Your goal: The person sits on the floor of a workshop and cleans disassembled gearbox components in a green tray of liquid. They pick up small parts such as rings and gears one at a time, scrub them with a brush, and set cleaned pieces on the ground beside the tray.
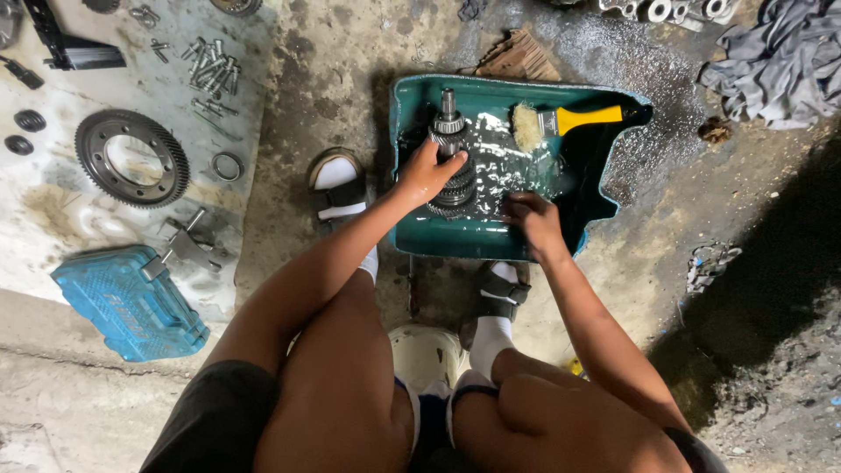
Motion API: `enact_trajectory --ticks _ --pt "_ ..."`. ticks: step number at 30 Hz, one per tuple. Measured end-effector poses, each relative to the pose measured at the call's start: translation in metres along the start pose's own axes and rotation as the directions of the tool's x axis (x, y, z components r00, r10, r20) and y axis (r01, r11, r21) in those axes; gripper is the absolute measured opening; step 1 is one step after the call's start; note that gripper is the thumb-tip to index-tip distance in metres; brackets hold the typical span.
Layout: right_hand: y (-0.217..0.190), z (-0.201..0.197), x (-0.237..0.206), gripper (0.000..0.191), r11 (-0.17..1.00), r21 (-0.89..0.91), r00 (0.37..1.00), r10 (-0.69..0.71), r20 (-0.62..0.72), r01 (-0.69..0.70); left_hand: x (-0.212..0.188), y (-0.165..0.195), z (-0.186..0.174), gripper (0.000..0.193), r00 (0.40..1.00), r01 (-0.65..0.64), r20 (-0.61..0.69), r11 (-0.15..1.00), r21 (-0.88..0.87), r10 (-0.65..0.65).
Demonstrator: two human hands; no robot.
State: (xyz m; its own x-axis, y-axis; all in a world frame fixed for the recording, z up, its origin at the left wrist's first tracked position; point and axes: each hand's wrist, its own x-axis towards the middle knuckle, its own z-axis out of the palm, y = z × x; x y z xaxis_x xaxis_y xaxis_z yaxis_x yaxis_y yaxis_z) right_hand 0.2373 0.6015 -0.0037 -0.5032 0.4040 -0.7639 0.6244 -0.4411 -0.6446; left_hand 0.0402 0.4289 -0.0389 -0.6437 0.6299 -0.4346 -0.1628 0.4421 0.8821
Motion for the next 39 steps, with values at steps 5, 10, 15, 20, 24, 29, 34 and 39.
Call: enact_trajectory --ticks 5,10,15,20,24,29,34,39 --pt "-0.032 -0.005 -0.019 0.034 0.909 0.393 0.957 0.024 0.288 -0.141 0.015 -0.005 0.002 0.042 0.997 0.078 -0.01 0.997 -0.009 -0.078" --pt "-0.002 -0.023 0.009 0.031 0.961 -0.277 0.993 -0.012 -0.118 -0.021 0.027 -0.003 0.0 0.049 0.991 0.13 -0.013 0.977 0.167 -0.13" --pt "-0.001 -0.003 -0.001 0.027 0.988 -0.15 0.996 0.025 -0.084 -0.037 0.028 -0.001 0.006 0.054 0.976 0.19 0.024 0.898 0.397 -0.217" --pt "-0.046 0.004 -0.024 0.038 0.887 0.416 0.928 0.034 0.37 -0.199 0.029 0.002 0.011 0.06 0.982 0.15 0.012 0.814 0.561 -0.189" --pt "-0.024 -0.014 -0.007 0.032 0.975 0.198 0.994 0.089 0.071 -0.101 0.022 0.005 0.009 0.062 0.99 0.117 -0.009 0.775 0.621 -0.141" --pt "0.008 -0.016 0.005 0.024 0.963 -0.27 0.959 -0.103 -0.266 0.028 -0.004 0.009 0.006 0.053 0.993 0.105 -0.018 0.827 0.552 -0.114" --pt "-0.017 0.003 -0.011 0.025 0.89 0.413 0.975 0.131 0.179 -0.196 -0.015 0.01 0.007 0.053 0.995 0.094 -0.029 0.892 0.442 -0.091" --pt "-0.024 -0.018 -0.006 0.025 0.989 0.146 0.996 -0.001 0.085 -0.012 -0.018 0.015 0.003 0.073 0.989 0.063 0.096 0.906 0.419 -0.113"
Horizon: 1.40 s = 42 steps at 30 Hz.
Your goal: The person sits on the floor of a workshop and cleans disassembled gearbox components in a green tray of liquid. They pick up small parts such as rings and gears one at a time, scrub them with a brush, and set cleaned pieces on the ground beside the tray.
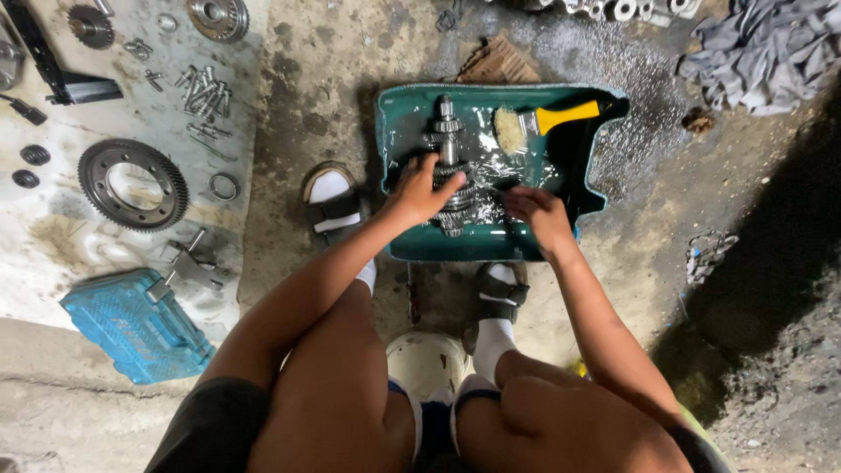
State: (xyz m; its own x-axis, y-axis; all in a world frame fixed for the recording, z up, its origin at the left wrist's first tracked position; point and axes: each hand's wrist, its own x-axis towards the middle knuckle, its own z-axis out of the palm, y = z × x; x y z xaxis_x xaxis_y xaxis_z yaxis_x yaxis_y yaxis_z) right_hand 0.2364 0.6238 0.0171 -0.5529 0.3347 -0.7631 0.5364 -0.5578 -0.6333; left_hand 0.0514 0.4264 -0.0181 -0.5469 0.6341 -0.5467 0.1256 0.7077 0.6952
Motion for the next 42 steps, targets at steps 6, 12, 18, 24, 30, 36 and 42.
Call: enact_trajectory --ticks 6,12,18,24,30,36,42 --pt "0.027 -0.009 0.011 0.021 0.349 -0.931 0.908 -0.415 -0.047 0.111 -0.002 -0.004 -0.002 0.081 0.998 -0.022 0.066 1.0 0.001 0.022" --pt "-0.01 0.015 -0.023 0.036 0.963 0.185 0.944 0.134 0.302 -0.196 -0.009 -0.01 0.002 0.076 0.983 -0.147 -0.106 0.987 0.058 0.153" --pt "0.015 -0.01 0.011 0.025 0.944 -0.329 0.995 -0.026 -0.092 -0.005 -0.01 -0.005 -0.002 0.081 0.994 -0.109 -0.017 0.991 0.074 0.111" --pt "0.032 0.015 0.007 0.023 0.968 -0.25 0.998 -0.026 -0.058 0.011 -0.011 -0.007 -0.001 0.077 0.996 -0.089 -0.016 0.996 0.023 0.09" --pt "-0.043 0.045 -0.038 0.032 0.986 0.155 0.969 0.026 0.247 -0.066 -0.013 -0.005 -0.003 0.077 0.991 -0.118 -0.062 0.993 0.018 0.119" --pt "-0.033 0.016 -0.01 0.026 0.919 -0.369 0.99 -0.138 0.024 0.137 -0.012 0.001 -0.005 0.072 0.985 -0.15 -0.064 0.981 0.123 0.158" --pt "-0.007 0.02 -0.004 0.047 0.685 -0.686 0.943 -0.334 0.006 0.247 -0.016 0.004 -0.013 0.041 0.981 -0.173 -0.105 0.981 -0.086 0.163"
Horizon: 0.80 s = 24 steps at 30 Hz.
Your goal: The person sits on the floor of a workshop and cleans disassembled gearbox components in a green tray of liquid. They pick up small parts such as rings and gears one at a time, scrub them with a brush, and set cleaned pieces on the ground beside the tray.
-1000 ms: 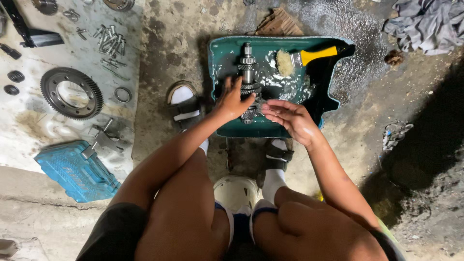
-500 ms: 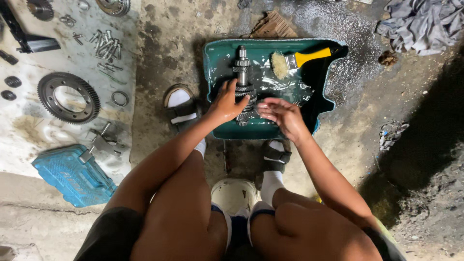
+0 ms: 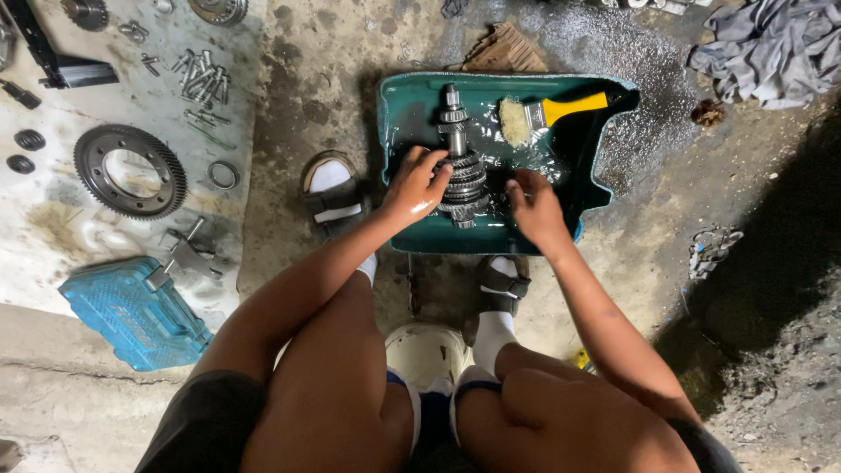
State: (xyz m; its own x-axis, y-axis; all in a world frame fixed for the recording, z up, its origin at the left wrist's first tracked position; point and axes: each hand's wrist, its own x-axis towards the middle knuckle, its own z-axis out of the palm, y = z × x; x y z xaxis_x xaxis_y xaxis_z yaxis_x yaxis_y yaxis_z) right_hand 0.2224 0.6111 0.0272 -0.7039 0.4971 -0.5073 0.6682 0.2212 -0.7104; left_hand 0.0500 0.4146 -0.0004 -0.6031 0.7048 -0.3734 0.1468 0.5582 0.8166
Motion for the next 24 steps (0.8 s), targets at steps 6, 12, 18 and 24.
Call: enact_trajectory --ticks 6,12,18,24 --pt "-0.058 0.011 -0.022 0.097 0.845 -0.364 0.919 -0.378 0.114 0.392 -0.011 0.012 -0.017 0.043 0.974 -0.211 0.085 0.977 -0.007 0.211" --pt "-0.063 -0.016 -0.005 0.095 0.972 -0.191 0.973 -0.097 0.21 0.138 0.003 0.001 0.001 0.055 0.999 -0.035 -0.017 0.996 -0.076 0.034" --pt "-0.044 -0.008 -0.006 0.064 0.98 -0.165 0.987 -0.087 0.135 0.109 0.016 -0.001 0.02 0.082 0.999 0.036 0.032 0.995 0.097 -0.039" --pt "-0.006 0.008 -0.01 0.039 0.991 0.131 0.982 -0.065 0.18 0.041 0.009 0.032 0.015 0.11 0.976 0.138 0.133 0.964 0.227 -0.172"
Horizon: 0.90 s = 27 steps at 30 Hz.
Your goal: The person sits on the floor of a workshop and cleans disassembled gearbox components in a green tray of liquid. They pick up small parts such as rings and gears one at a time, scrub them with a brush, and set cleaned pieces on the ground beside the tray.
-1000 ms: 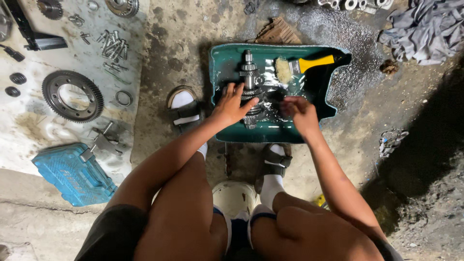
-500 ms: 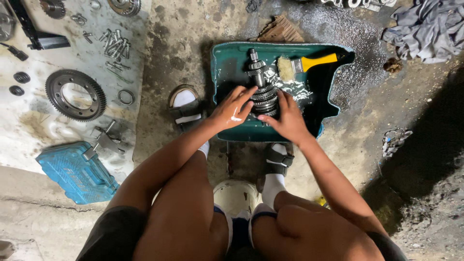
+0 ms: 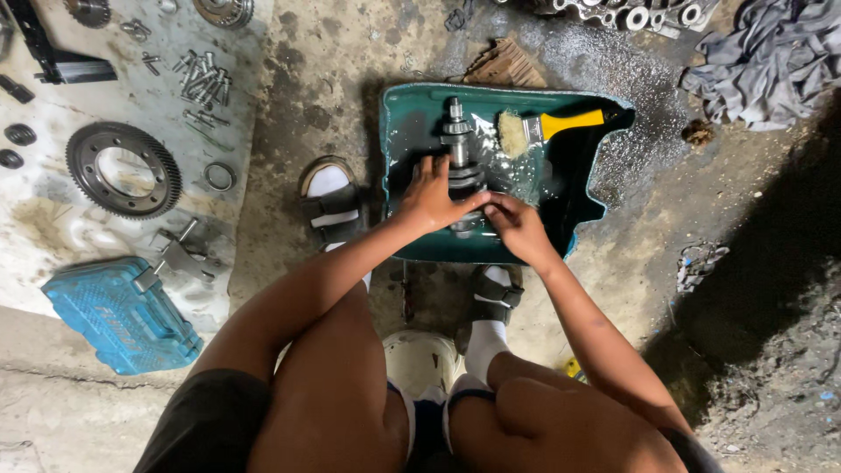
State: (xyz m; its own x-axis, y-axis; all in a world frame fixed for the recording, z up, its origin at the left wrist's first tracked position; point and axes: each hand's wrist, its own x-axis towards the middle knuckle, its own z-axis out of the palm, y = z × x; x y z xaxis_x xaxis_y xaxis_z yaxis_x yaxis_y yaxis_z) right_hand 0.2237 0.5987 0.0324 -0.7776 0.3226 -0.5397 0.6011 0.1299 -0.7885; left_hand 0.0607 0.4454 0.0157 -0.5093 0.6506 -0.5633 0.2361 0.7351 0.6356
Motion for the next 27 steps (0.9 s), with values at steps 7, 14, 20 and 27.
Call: enact_trajectory --ticks 7,14,20,27 --pt "0.003 -0.04 0.066 0.039 0.839 0.541 0.868 0.308 -0.389 -0.056 -0.005 0.006 -0.018 0.089 0.972 0.219 0.082 0.976 0.018 -0.219" --pt "-0.02 -0.04 0.107 0.012 0.744 0.657 0.931 0.148 -0.334 0.117 -0.001 -0.003 -0.011 0.086 0.997 0.07 0.003 0.977 0.203 -0.073" --pt "-0.019 -0.022 -0.004 0.021 0.863 -0.394 0.863 -0.435 -0.256 0.317 0.001 -0.014 -0.017 0.093 0.998 -0.019 0.068 0.964 0.264 0.001" --pt "-0.003 0.02 -0.047 0.072 0.686 -0.673 0.961 -0.217 0.174 0.277 0.007 -0.01 -0.025 0.085 0.974 -0.172 0.199 0.915 0.366 0.103"
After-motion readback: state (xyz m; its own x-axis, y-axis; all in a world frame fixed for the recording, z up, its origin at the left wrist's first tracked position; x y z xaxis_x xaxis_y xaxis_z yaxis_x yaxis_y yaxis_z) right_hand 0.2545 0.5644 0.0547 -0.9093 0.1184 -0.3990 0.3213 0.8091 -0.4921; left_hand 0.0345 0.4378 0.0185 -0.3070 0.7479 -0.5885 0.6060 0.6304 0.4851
